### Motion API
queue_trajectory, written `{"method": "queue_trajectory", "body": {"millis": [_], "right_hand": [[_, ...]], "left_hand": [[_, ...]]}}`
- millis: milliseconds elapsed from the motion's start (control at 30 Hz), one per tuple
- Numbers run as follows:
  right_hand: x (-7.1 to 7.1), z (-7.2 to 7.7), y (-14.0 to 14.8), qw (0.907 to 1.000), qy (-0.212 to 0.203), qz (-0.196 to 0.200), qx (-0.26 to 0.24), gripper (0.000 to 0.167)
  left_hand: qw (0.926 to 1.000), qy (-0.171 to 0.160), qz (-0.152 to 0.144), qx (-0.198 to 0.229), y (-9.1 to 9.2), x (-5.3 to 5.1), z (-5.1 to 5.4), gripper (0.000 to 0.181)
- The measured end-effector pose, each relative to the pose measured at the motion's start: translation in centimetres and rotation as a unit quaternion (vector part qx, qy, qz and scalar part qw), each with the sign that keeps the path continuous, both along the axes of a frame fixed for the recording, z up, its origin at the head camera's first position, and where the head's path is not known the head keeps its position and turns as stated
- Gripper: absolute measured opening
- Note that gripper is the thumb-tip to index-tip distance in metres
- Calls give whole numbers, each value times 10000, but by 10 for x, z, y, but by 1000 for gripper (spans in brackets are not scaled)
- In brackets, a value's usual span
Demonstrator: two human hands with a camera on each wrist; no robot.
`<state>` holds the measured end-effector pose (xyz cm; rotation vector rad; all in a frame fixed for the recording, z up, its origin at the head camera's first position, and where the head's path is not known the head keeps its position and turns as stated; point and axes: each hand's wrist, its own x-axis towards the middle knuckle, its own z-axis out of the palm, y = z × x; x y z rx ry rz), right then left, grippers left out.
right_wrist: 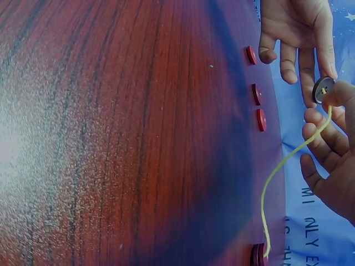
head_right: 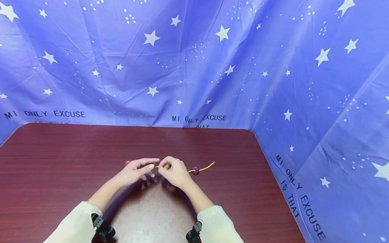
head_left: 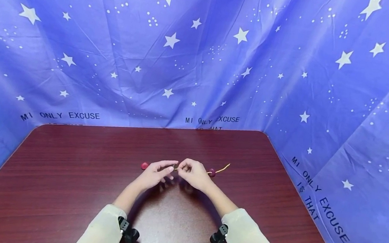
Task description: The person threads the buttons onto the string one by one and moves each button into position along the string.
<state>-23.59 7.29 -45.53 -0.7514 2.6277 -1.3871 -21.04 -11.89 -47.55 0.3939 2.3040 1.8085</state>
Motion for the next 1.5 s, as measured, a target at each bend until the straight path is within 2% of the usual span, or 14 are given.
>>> {"method": "queue_trajectory", "body": {"millis": [500,733,833,900,1067,1167,1500], "right_hand": [[2,2,1,10000,24,48,22,5],[2,1,1,10000,47,44,-8,5],[3,1,1,10000,50,45,-12,5],[4,2,1,10000,41,47,1,6],[4,2,1,10000,36,53,58,6],[4,2,1,10000,14,37,79,6],[2,1,0,9999,121,-19,37,7]], "left_hand": [[9994,-287,197,4,2,3,5,40],[9991,-385,170,34,5,13,29,39],[9992,-369,173,1,6,15,32,38],[9991,-366,191,40,6,13,28,38],[9988,-360,305,100,5,4,9,40],[9989,-300,360,70,5,2,4,40],[9981,-375,425,224,8,13,29,36]]}}
